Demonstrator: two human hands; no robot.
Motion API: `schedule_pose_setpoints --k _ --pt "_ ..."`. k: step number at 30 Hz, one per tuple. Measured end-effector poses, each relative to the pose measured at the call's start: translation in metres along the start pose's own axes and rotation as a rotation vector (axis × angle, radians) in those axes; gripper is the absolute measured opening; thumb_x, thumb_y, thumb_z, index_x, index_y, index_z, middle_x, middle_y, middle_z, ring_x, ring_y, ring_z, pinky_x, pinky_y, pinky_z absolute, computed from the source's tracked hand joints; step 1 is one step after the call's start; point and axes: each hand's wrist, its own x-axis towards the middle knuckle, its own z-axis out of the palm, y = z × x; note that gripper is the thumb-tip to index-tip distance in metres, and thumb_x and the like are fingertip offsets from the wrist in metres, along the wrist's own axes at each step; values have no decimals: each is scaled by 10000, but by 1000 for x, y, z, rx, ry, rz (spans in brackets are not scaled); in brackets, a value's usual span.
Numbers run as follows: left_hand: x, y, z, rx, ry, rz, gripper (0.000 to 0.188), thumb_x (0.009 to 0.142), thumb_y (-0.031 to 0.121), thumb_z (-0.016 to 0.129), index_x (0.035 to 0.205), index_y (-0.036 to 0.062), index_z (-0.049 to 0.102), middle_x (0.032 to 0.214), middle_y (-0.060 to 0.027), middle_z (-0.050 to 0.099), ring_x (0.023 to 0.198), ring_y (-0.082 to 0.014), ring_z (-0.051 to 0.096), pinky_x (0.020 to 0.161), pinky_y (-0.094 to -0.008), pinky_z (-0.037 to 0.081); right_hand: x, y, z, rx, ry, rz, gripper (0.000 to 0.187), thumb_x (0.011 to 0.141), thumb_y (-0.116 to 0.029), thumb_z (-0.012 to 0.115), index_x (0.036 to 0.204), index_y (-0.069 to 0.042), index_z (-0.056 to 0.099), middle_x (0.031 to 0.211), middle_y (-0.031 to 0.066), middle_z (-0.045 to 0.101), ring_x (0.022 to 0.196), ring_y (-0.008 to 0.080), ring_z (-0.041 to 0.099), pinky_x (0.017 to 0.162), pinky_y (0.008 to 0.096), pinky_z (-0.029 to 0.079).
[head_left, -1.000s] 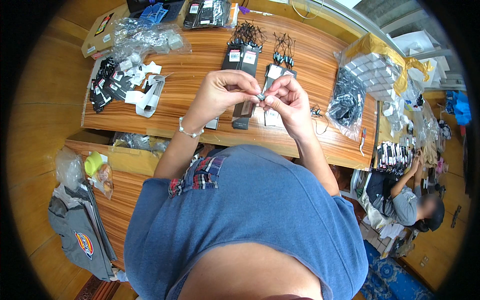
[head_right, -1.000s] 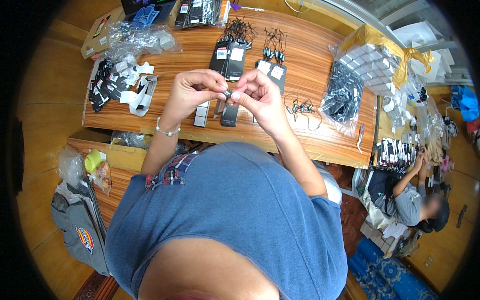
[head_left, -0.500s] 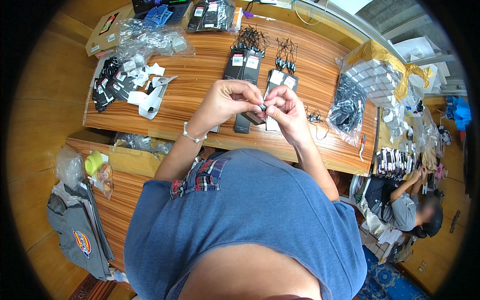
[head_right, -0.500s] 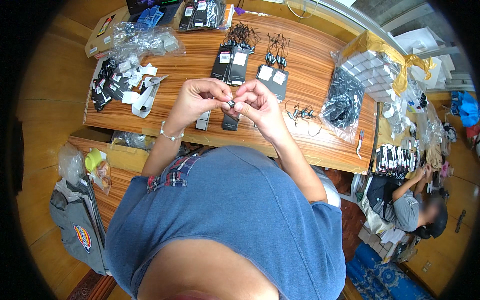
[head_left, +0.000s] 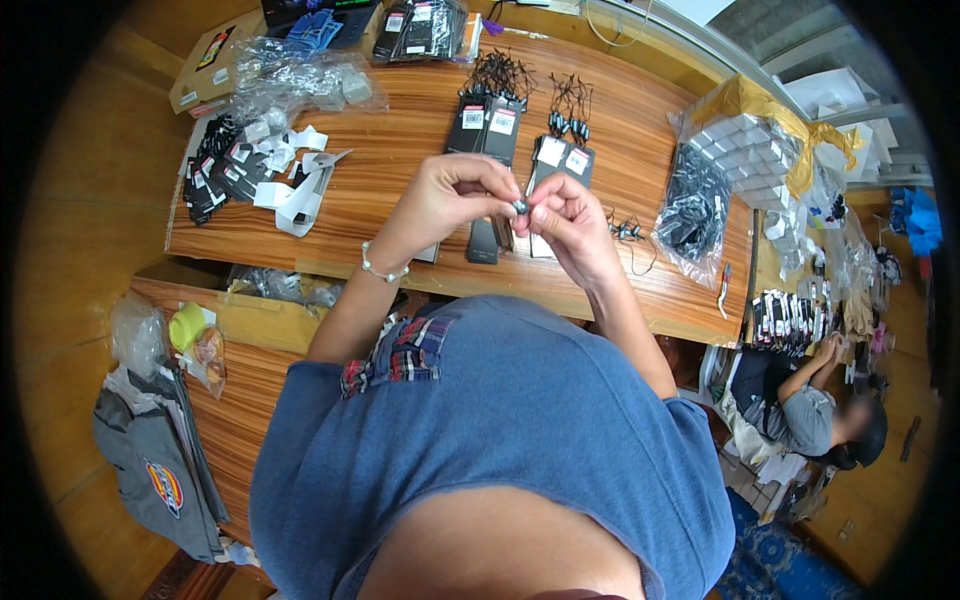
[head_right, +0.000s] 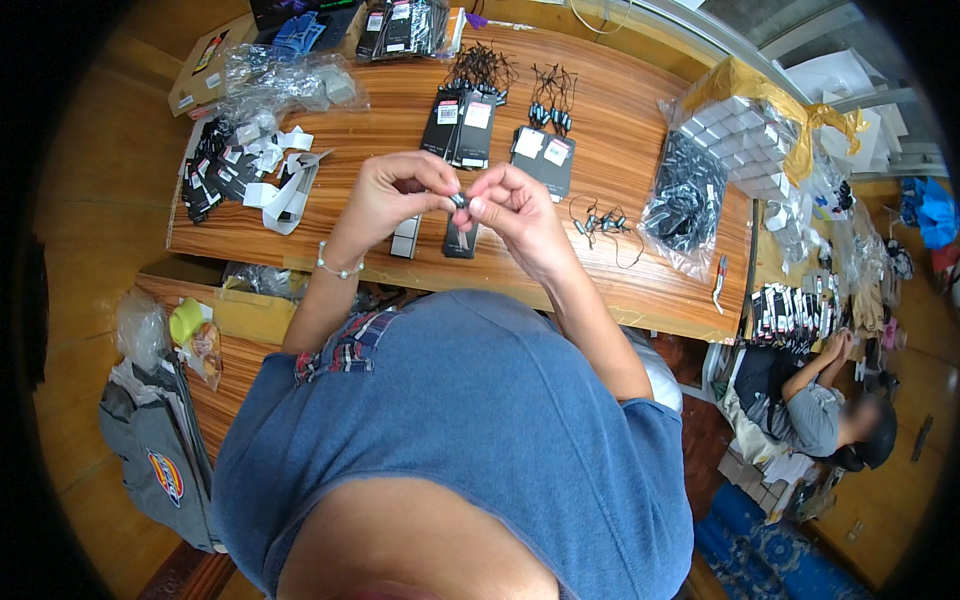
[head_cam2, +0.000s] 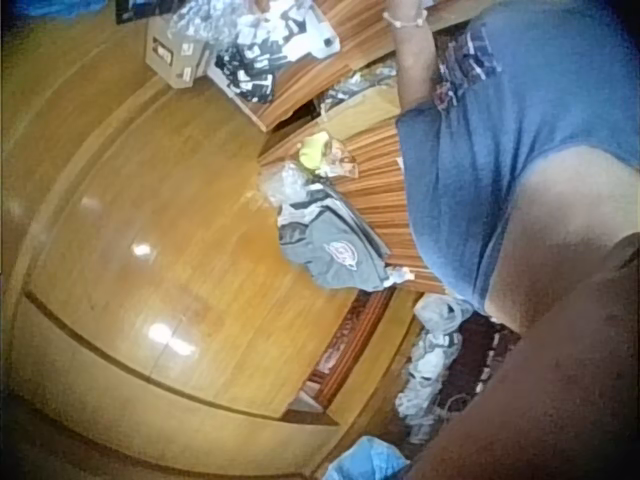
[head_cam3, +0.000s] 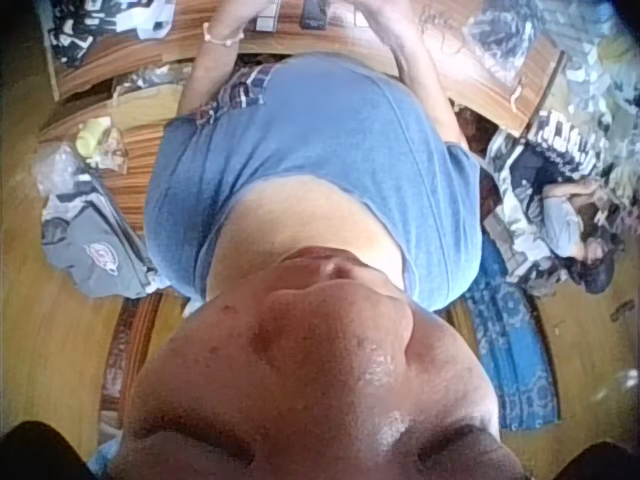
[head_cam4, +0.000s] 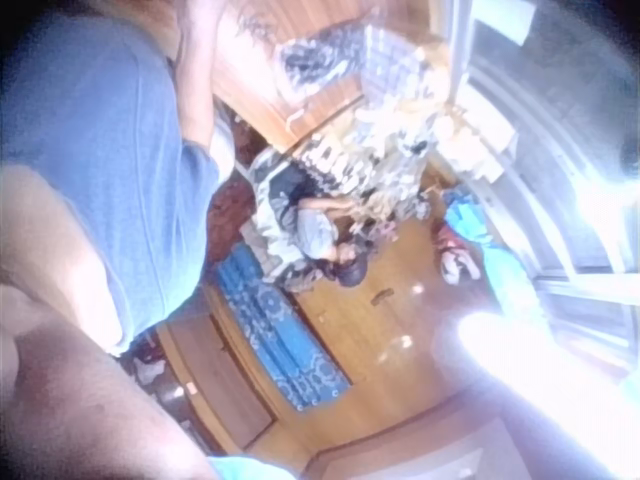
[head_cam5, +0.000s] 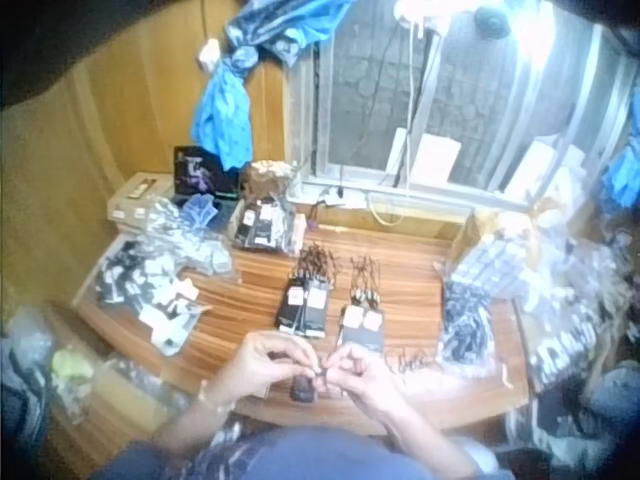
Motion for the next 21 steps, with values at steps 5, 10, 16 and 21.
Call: schedule_pose_setpoints --k 5,10,16,21 --pt "1 10 0 37 52 59 143 675 -110 652 771 -4 643 855 -87 609 799 -128 585 684 -216 492 5 -5 4 120 -48 -34 101 856 -28 525 951 1 508 832 130 621 775 175 608 729 282 494" --pt "-2 12 4 62 66 82 148 671 -111 655 774 -5 644 854 -90 610 802 -132 588 685 -217 493 3 -4 6 152 -47 -45 92 853 -16 524 940 4 506 824 126 619 773 172 608 724 281 497" --pt "-3 14 7 74 38 114 92 703 -107 626 768 -41 634 855 -100 613 758 -133 610 688 -234 519 0 -5 11 153 -2 -44 90 837 -14 549 915 -5 505 802 111 616 741 158 605 684 261 494" --pt "-3 18 8 97 5 74 76 694 -101 635 744 -45 629 825 -93 617 750 -134 608 683 -237 516 -5 -2 10 51 43 -74 106 817 -11 579 886 -19 500 802 104 605 714 154 600 654 255 493"
